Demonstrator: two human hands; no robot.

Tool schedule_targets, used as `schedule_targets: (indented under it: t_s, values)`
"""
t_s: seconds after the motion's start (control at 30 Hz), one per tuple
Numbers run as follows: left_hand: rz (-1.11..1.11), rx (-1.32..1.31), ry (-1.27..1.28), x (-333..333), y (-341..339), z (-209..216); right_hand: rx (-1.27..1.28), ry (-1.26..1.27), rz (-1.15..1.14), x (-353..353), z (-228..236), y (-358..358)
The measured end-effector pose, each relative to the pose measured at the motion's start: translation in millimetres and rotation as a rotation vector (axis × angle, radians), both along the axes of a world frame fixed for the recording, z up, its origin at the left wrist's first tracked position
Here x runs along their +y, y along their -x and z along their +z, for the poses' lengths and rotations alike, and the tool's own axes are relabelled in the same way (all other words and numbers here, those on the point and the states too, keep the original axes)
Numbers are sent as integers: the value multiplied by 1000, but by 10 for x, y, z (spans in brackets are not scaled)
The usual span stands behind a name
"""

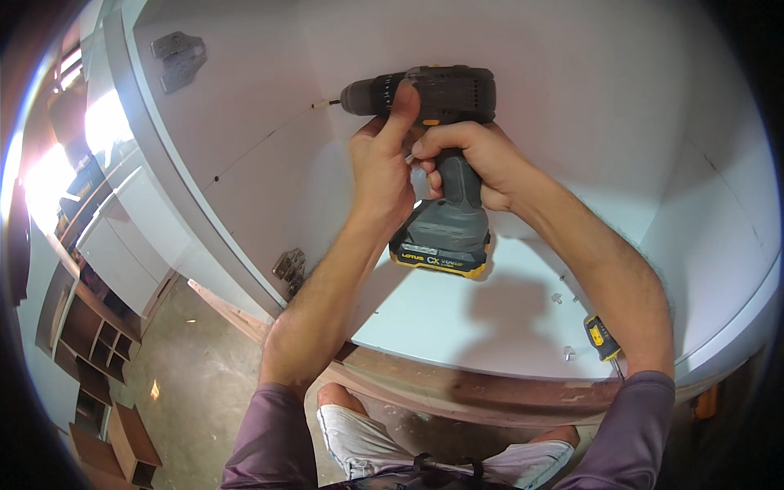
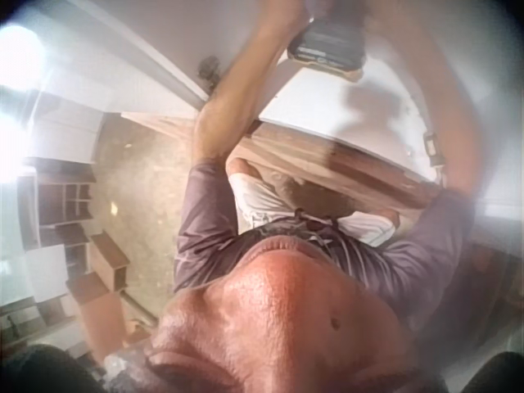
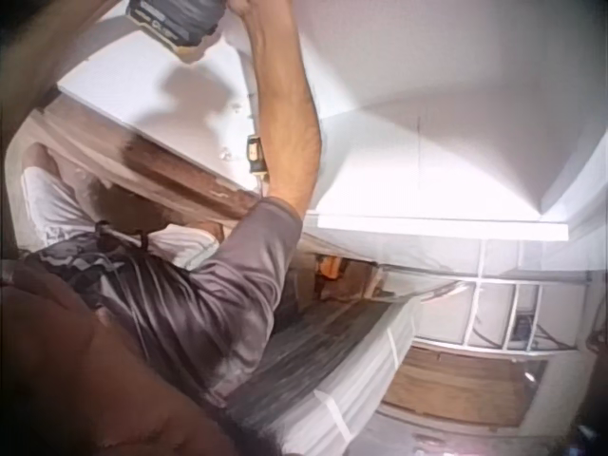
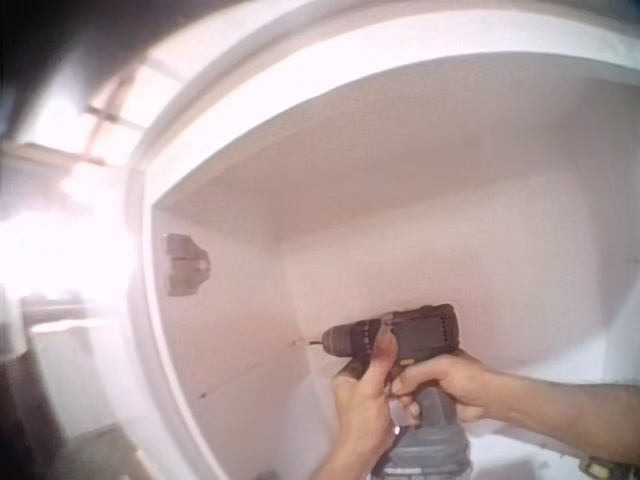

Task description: The person kneels in front of an open white cabinet and uses a cordless drill to drive screws into the interior side panel. The person then switches to a manual screwdriver to tighten additional screws on the same panel.

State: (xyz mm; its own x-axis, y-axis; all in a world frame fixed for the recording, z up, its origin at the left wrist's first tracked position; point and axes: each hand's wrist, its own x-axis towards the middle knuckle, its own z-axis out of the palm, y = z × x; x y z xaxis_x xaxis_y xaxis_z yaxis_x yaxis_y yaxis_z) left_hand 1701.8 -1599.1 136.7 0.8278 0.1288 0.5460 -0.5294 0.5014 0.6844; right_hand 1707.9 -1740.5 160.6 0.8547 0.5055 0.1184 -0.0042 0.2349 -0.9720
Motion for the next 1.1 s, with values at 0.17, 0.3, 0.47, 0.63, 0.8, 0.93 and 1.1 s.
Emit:
schedule_targets:
  t_s: [0.17,0.3,0.47,0.63,0.8,0.93,1.1]
  values:
    - [-36,-7,5,14,-15,-19,-38,-1,-1,-4,-15,-38]
    - [-56,30,-23,-35,70,5,-16,1,-5,-101,-66,-40]
    - [-138,-18,-31,-126,92,16,-82,-24,-37,-232,-73,95]
    - [-269,-131,-128,-159,116,-113,-184,16,-120,-432,-175,309]
    - [-309,-196,-261,-238,-9,-174,-283,15,-227,-600,-215,543]
    - [-292,-186,-307,-319,70,-99,-277,-102,-279,-682,-289,440]
    - [-211,49,-532,-169,170,-88,-400,2,-284,-690,-359,312]
